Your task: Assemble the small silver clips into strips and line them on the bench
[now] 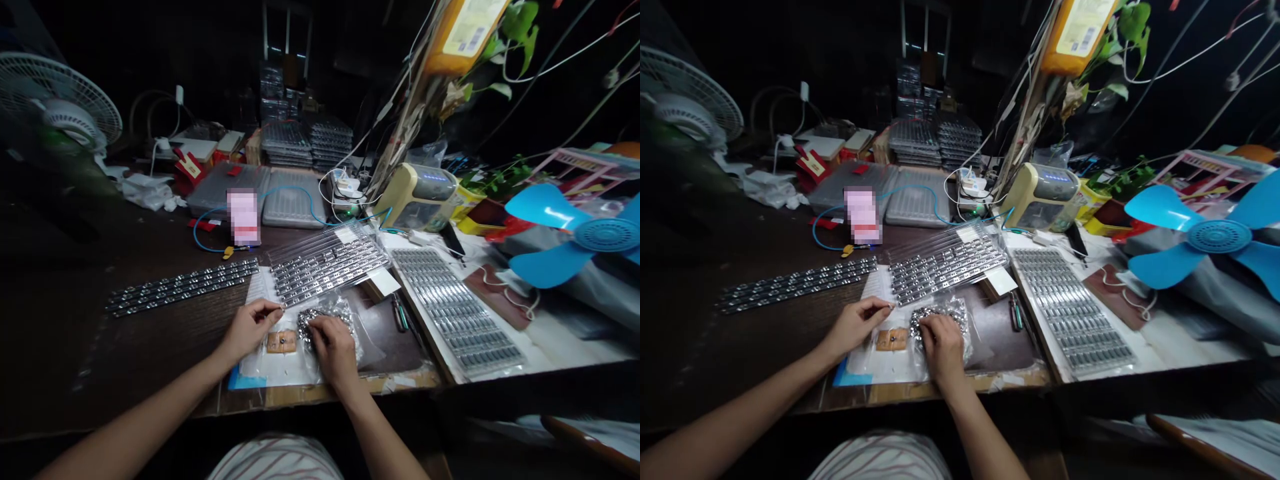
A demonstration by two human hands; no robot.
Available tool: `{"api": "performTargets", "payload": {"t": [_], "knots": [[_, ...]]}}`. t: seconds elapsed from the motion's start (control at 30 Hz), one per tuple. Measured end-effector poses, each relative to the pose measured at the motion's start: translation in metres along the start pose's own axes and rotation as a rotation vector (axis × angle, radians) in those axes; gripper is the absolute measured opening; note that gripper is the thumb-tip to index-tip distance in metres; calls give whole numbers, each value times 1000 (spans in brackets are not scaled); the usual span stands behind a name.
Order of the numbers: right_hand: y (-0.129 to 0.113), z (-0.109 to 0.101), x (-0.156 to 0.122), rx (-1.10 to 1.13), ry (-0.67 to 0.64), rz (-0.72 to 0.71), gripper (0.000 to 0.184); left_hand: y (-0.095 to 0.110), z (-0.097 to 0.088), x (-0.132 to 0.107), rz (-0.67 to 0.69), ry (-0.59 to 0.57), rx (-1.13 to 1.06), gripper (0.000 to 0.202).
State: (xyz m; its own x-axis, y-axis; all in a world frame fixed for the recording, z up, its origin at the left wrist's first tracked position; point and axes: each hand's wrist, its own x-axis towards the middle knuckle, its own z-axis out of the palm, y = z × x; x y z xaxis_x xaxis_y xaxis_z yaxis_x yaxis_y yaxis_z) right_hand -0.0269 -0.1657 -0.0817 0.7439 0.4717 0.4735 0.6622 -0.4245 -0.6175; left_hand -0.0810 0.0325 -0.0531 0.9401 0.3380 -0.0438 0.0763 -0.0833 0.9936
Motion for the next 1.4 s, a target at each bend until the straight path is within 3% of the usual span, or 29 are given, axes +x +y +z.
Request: {"api": "performTargets", "payload": {"t": [0.1, 0.17, 0.37, 0.5, 0.7, 0.83, 0.97, 1.4], "knots": [[0, 1, 0, -22, -31, 5, 12, 6, 4, -4, -353, -97, -477, 26], [0, 1, 0, -40, -49, 7, 11, 11, 7, -8, -476, -111, -672, 27], [-3, 0, 0, -144, -47, -10, 11, 12, 8, -6, -522, -62, -740, 18], [-3, 1, -1, -214, -52, -14, 14, 4, 8, -3, -401, -71, -532, 24], [-2, 1, -1, -203, -47, -10, 15, -9, 14, -15, 155, -82, 267, 18], [-1, 1, -2, -199, -63, -6, 15, -16, 19, -27, 364, -117, 477, 12], [0, 1, -2, -205, -77, -4, 14, -20, 21, -29, 423, -98, 552, 12], [3, 4, -2, -213, -73, -18, 15, -18, 23, -27, 434, -78, 589, 11]]}}
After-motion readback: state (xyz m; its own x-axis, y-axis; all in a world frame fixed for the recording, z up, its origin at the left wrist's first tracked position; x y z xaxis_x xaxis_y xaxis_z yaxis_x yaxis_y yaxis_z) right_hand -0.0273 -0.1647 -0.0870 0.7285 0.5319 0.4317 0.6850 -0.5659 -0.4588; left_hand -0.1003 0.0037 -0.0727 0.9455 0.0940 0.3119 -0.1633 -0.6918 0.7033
